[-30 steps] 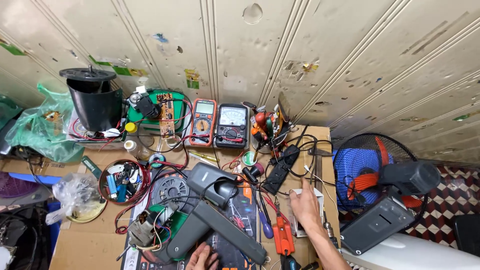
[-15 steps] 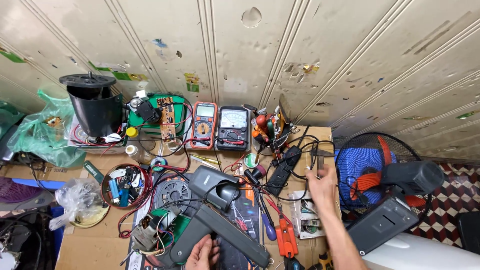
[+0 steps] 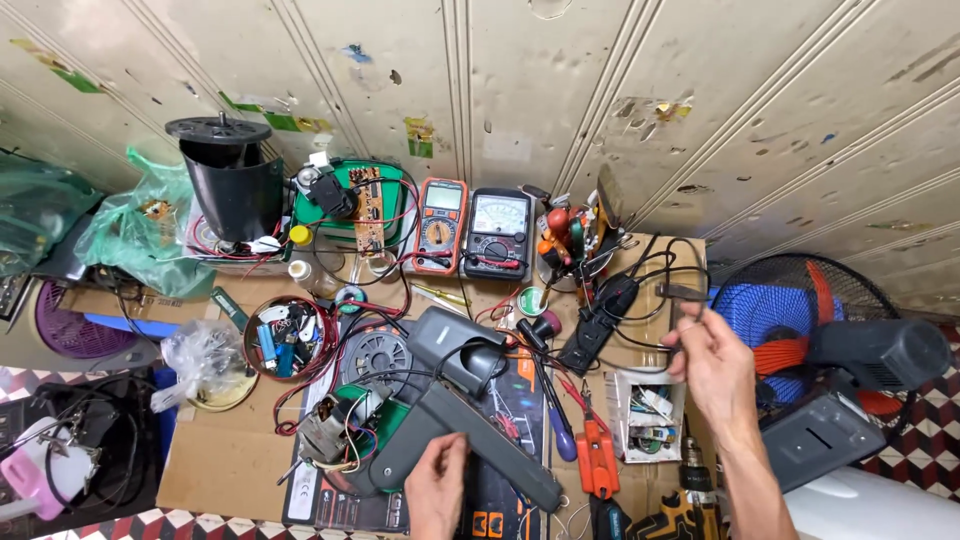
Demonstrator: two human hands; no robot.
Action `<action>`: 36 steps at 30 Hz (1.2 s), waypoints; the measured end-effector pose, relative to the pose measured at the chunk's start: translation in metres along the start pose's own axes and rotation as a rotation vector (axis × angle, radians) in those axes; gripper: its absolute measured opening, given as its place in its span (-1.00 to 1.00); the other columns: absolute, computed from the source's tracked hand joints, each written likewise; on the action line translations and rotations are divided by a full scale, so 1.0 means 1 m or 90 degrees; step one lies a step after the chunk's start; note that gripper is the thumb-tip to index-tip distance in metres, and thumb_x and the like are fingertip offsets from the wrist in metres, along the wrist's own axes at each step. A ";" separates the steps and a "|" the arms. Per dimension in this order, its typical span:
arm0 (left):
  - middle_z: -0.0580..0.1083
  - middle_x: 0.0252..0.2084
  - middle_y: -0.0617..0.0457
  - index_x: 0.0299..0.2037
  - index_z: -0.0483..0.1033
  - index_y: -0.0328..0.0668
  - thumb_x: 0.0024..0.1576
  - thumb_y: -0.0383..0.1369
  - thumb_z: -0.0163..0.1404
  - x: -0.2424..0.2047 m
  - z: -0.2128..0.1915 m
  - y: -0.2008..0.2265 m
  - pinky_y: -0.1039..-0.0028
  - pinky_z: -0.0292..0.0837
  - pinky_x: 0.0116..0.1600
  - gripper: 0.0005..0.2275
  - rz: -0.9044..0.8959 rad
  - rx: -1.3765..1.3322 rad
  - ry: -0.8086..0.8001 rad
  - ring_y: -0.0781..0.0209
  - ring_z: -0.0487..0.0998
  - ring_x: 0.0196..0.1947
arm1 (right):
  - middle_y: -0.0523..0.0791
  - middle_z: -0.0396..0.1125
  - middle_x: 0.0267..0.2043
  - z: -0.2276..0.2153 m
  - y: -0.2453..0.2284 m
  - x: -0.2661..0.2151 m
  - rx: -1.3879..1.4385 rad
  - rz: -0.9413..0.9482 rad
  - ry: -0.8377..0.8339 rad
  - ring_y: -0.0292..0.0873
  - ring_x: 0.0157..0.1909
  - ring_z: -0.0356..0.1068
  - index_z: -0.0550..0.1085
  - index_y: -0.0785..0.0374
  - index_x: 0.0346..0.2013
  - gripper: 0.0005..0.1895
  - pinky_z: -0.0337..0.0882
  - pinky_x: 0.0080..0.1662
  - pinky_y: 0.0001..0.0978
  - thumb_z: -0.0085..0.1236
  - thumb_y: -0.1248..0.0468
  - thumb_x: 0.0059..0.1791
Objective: Dismantling and repairing components of an electrical appliance, specifically working on a motor and internal wiring.
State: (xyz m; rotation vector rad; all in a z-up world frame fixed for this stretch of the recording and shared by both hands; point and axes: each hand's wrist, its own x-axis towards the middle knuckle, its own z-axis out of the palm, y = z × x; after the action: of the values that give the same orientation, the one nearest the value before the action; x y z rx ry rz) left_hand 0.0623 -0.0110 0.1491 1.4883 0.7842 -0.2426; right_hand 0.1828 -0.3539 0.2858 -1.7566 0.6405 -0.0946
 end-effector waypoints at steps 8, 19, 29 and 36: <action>0.39 0.20 -0.28 0.16 0.38 -0.30 0.09 -0.43 0.06 0.037 0.043 0.129 0.09 0.53 -0.17 -0.61 0.495 0.483 0.011 -0.31 0.57 -0.17 | 0.12 0.53 -0.16 0.033 -0.016 -0.044 -0.494 -0.053 0.017 0.11 -0.16 0.57 0.50 0.20 0.17 -0.56 0.51 -0.07 -0.10 0.04 0.08 0.06; 0.48 -0.20 -0.14 -0.21 0.57 -0.18 0.05 -0.35 0.20 0.036 0.026 0.121 0.11 0.46 -0.07 -0.83 0.470 0.550 -0.029 -0.14 0.55 -0.14 | 0.00 0.37 0.15 0.137 0.030 -0.076 -0.261 -0.148 -0.297 -0.03 -0.30 0.51 0.37 0.22 0.26 -0.39 0.51 -0.16 -0.24 0.09 0.30 -0.12; 0.48 0.02 -0.16 -0.10 0.48 -0.29 0.15 -0.43 0.13 0.014 0.006 0.108 0.23 0.44 0.09 -0.83 0.544 0.290 -0.043 -0.17 0.51 0.03 | 0.01 0.49 -0.17 0.175 0.062 -0.058 -0.299 -0.238 -0.227 0.03 -0.19 0.51 0.58 0.23 -0.13 -0.80 0.46 -0.11 -0.19 0.12 0.21 0.05; 0.49 -0.01 -0.14 -0.08 0.46 -0.28 0.21 -0.44 0.06 0.016 0.011 0.100 0.21 0.44 0.09 -0.86 0.537 0.268 -0.042 -0.17 0.53 0.03 | 0.04 0.44 -0.13 0.156 0.009 -0.069 -0.235 -0.465 -0.032 0.02 -0.12 0.47 0.50 0.34 -0.13 -0.83 0.44 -0.07 -0.23 0.15 0.27 0.09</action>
State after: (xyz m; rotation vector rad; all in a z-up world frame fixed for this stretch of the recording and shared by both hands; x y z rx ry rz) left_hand 0.1373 -0.0055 0.2181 2.0640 -0.0027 0.1962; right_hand 0.1819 -0.1872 0.2503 -2.2721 -0.0579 -0.4549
